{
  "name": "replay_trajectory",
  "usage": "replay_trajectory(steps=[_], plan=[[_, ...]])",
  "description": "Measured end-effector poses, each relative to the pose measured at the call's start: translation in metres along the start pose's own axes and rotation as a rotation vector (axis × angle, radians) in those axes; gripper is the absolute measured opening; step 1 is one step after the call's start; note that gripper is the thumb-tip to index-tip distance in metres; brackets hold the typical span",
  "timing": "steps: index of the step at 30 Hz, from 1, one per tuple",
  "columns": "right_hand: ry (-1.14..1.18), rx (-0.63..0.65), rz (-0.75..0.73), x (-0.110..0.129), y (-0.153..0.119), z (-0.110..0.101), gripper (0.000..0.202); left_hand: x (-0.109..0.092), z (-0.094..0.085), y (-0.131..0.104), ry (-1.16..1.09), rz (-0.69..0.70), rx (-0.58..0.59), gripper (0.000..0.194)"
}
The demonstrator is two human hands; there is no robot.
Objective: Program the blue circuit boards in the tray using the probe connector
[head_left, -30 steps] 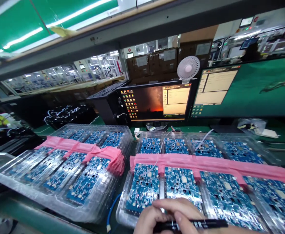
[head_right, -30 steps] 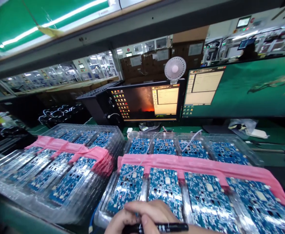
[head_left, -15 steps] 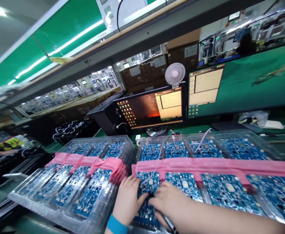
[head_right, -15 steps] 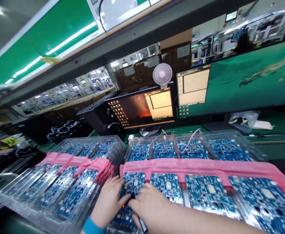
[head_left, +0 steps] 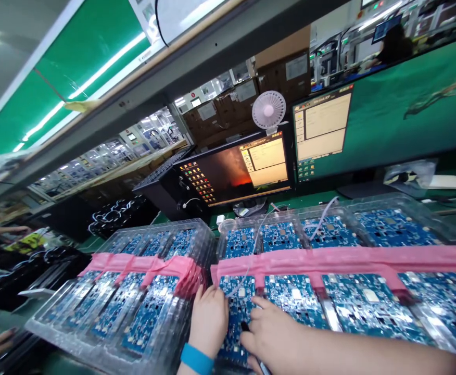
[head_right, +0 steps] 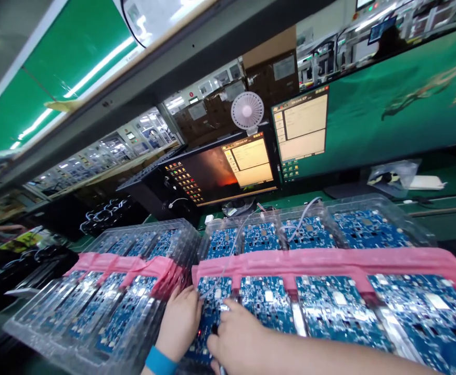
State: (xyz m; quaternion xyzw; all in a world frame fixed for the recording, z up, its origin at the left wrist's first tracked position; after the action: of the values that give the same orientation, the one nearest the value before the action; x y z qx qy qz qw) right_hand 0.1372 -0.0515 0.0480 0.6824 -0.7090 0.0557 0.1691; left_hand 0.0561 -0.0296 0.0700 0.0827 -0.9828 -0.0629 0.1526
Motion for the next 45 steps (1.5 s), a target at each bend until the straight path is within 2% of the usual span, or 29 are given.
replay_trajectory(steps=[5, 8, 11, 13, 16, 19, 23, 28, 31, 38, 45], plan=[[0.017, -0.012, -0.003, -0.002, -0.003, 0.002, 0.027, 0.014, -0.004, 0.002, -0.052, -0.064, -0.021, 0.029], [0.028, -0.025, -0.015, -0.004, -0.002, 0.006, 0.029, 0.027, -0.011, 0.017, -0.074, -0.116, -0.046, 0.029], [0.037, -0.053, -0.013, -0.007, 0.000, 0.008, 0.031, 0.035, -0.018, 0.053, -0.111, -0.139, -0.067, 0.023], [0.027, -0.076, -0.024, -0.008, 0.002, 0.011, 0.031, 0.037, -0.015, 0.084, -0.135, -0.151, -0.058, 0.022], [-0.004, -0.129, -0.072, -0.010, 0.006, 0.020, 0.023, 0.038, 0.001, 0.124, -0.156, -0.204, -0.023, 0.021], [-0.006, -0.203, -0.143, -0.012, 0.011, 0.034, 0.010, 0.040, 0.023, 0.145, -0.184, -0.240, 0.026, 0.023], [0.037, -0.265, -0.181, -0.015, 0.012, 0.041, 0.010, 0.045, 0.046, 0.148, -0.222, -0.263, 0.092, 0.022], [0.073, -0.249, -0.148, -0.012, 0.005, 0.026, 0.016, 0.049, 0.057, 0.148, -0.225, -0.269, 0.144, 0.020], [0.089, -0.257, -0.146, -0.011, 0.003, 0.020, 0.014, 0.048, 0.060, 0.150, -0.223, -0.267, 0.154, 0.019], [0.085, -0.280, -0.171, -0.013, 0.005, 0.026, 0.011, 0.045, 0.056, 0.149, -0.205, -0.270, 0.148, 0.020], [0.086, -0.248, -0.146, -0.013, 0.004, 0.023, 0.014, 0.036, 0.056, 0.150, -0.117, -0.249, 0.157, 0.022]])
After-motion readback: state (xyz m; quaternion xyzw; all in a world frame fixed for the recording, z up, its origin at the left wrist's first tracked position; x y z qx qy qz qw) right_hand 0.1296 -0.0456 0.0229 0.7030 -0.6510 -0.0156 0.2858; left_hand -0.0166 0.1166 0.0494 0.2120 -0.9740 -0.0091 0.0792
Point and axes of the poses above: each hand's wrist, its own y-axis towards the middle knuckle, its own z-axis out of the palm, x = y × z, the point moved 9 cm from there along y, towards the middle knuckle, and after that the axes turned 9 degrees about y, right-handed, at the moved point
